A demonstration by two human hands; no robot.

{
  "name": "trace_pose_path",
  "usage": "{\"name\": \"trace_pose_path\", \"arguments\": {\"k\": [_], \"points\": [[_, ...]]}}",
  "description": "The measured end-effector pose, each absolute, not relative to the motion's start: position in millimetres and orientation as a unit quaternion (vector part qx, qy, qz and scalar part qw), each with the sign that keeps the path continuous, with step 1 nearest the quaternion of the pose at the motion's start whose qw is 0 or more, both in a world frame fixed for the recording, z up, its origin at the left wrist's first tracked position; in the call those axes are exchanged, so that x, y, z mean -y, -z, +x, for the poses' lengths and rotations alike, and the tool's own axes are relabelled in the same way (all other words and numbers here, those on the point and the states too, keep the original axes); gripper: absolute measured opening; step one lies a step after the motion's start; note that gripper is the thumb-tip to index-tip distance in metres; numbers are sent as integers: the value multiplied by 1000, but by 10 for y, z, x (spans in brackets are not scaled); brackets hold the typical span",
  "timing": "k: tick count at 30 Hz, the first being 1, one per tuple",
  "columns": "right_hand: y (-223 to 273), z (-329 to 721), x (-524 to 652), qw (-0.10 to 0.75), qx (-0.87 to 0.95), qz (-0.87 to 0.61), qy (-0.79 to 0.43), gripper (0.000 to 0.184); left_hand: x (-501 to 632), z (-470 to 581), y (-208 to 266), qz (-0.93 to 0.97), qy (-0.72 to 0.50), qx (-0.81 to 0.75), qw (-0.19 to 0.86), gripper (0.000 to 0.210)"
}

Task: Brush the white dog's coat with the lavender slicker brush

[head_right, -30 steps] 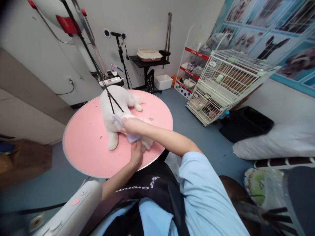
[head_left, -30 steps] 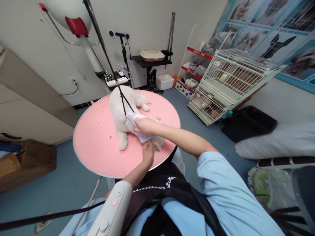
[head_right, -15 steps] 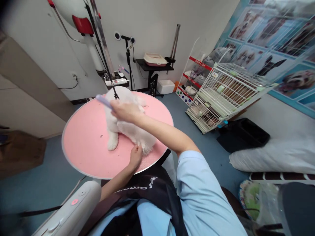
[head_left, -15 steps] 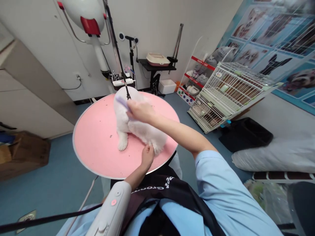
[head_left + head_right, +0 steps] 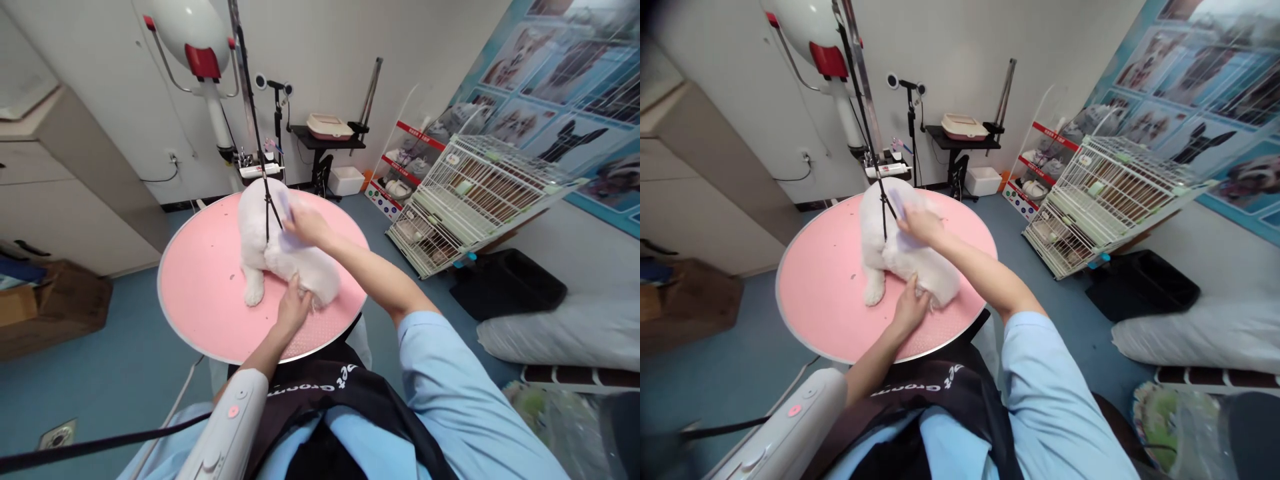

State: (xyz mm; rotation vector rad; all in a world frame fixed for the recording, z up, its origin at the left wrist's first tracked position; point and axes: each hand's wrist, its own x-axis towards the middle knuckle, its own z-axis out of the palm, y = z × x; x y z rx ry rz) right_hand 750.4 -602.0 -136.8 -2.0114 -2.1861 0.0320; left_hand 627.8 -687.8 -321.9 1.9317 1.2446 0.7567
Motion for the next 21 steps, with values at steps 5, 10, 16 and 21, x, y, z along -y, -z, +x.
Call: {"name": "trace_pose_path", "arguments": {"k": [5,10,16,21], "points": [[1389,7366,6116,48,799,-596,-63,23,7039,6499,3216,797,-242,-427,352,52],[1454,7404,6162,69,773,-631,-23,29,7076,6558,3189,806,-240,-412,351,47],[1462,7423,6182,-34,847,-524,-83,20,7083,6596,3229,800,-240,-396,381,35],[1410,7428,6136,52,797,-602,2,27,7077,6586,3291,804,-242,-397,372,38]]}}
